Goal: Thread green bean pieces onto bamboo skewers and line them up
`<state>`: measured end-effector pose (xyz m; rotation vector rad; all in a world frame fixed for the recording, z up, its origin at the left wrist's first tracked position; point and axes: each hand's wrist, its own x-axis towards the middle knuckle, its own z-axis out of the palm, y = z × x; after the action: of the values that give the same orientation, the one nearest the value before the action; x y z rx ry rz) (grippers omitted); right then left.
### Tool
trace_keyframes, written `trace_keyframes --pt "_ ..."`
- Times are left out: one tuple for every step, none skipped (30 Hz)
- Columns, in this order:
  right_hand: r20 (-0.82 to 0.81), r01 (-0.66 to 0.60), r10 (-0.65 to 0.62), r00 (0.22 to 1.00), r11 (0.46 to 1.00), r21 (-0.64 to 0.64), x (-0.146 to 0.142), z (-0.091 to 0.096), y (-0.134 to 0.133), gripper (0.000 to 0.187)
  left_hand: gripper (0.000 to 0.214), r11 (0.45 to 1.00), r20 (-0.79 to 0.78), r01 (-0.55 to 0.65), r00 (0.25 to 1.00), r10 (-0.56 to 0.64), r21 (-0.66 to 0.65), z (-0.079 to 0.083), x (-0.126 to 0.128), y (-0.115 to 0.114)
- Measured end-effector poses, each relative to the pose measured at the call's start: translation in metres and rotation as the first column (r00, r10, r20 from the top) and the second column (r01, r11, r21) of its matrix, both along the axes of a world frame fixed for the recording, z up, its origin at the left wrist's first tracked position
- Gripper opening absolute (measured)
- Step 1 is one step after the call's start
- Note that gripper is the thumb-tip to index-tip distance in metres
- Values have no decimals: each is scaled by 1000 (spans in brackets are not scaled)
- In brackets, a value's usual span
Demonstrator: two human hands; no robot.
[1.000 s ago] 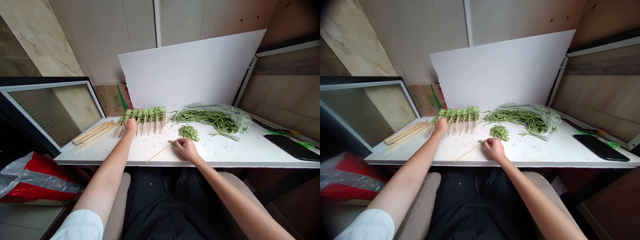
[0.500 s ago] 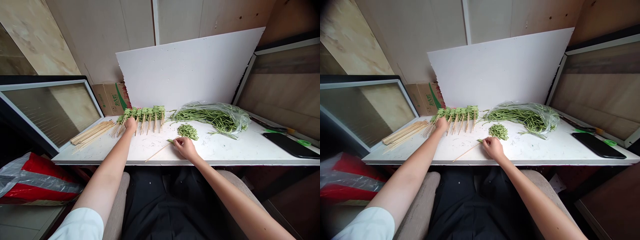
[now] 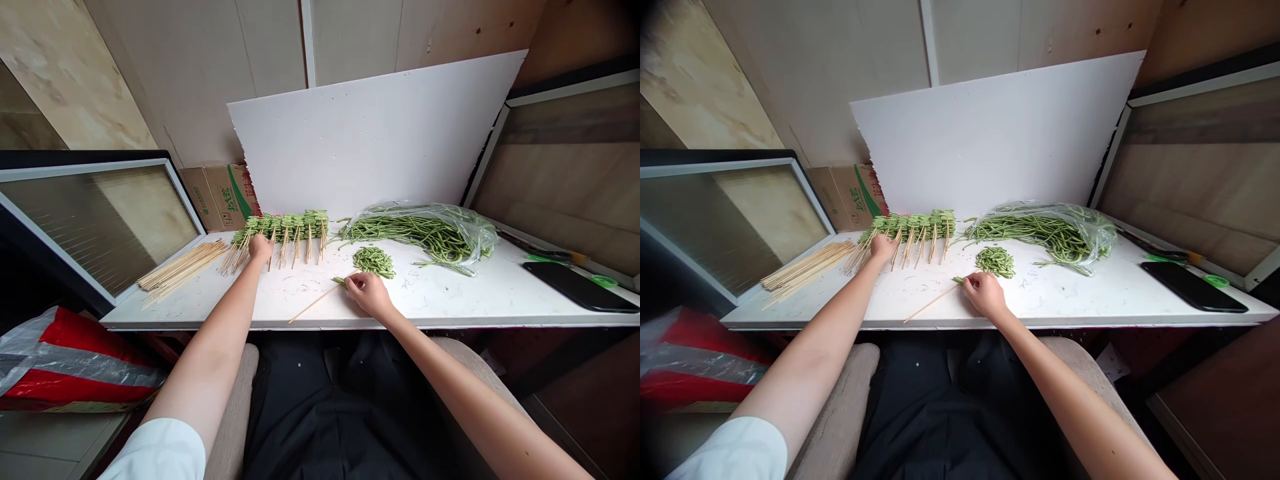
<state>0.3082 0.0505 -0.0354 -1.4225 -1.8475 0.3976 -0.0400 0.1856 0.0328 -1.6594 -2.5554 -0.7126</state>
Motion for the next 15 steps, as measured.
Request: trace_keyframes --pt "-1 -2 2 1000 1000 0 0 0 0 33 24 1000 6 -1 1000 1 0 0 -1 0" --pt "-2 -1 1 1000 1000 0 0 0 0 33 25 1000 11 -1 1000 1 1 0 -1 -1" --pt "0 -1 1 1000 1000 -1 0 0 0 33 26 1000 14 -2 1000 2 1 -1 -2 -1" --pt "2 -1 1 1000 1000 -1 0 0 0 33 27 1000 16 -4 1000 4 0 -1 -3 -2" --pt "5 0 0 1000 1000 -1 0 0 0 33 27 1000 16 -6 1000 6 -1 -1 -4 -2" --pt "8 1 -1 1000 1000 -1 0 0 0 33 27 1000 14 -8 1000 8 -3 -1 -4 -2" --pt "10 3 -3 1000 1000 -1 0 0 0 32 28 1000 9 -10 1000 10 -5 -1 -4 -2" --pt "11 3 -3 1000 1000 -1 0 0 0 33 28 1000 2 -11 1000 11 -6 -1 -5 -2" --pt "10 2 -2 1000 1000 -1 0 0 0 33 29 1000 -7 -10 1000 10 -6 -1 -5 -1" --pt "9 2 -2 1000 1000 0 0 0 0 33 30 1000 -17 -8 1000 8 -3 -1 -5 -1" --pt "8 1 -1 1000 1000 1 0 0 0 33 31 1000 -28 -5 1000 5 0 -1 -5 -1" --pt "8 1 -1 1000 1000 1 0 0 0 33 31 1000 -39 -2 999 3 4 -1 -5 0" --pt "9 1 -1 1000 1000 2 0 -1 0 33 31 1000 -48 0 999 0 8 -1 -5 0" --pt "11 1 -1 1000 1000 2 0 -1 0 33 31 1000 -57 0 998 1 12 -2 -5 0" --pt "13 2 -2 1000 1000 2 0 -1 0 33 30 1000 -65 -3 998 4 16 -2 -5 0"
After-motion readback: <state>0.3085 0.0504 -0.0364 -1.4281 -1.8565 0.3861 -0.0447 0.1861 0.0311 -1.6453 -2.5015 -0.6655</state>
